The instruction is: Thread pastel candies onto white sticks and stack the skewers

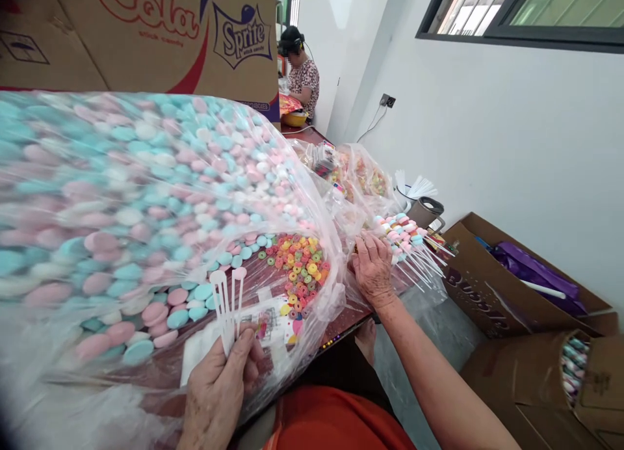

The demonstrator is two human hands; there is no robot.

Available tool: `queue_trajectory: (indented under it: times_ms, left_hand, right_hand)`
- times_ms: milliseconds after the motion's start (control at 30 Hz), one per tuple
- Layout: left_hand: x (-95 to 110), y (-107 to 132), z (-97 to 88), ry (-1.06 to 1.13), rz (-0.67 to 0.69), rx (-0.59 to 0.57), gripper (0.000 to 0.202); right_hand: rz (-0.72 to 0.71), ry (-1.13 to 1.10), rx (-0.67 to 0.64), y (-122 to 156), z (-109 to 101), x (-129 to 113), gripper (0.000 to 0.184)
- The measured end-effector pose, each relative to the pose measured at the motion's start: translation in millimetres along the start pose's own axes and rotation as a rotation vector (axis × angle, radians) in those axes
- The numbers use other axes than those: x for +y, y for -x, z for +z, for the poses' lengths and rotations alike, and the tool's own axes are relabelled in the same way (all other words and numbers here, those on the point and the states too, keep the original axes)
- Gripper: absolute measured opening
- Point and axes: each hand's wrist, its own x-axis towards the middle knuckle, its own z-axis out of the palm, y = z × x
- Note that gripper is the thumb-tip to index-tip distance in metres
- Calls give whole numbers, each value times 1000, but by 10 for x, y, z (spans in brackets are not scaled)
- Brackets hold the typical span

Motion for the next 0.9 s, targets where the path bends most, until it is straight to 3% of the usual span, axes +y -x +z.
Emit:
queue_trajectory:
  times_ms: [767,900]
  left_hand:
    - [24,-3,29,-9,-60,45,55]
    - [43,-18,22,-32,-78,54,55]
  right_hand:
    - [5,-60,52,-26,47,-15,49]
    - [-6,-127,143,-55,17,-34,50]
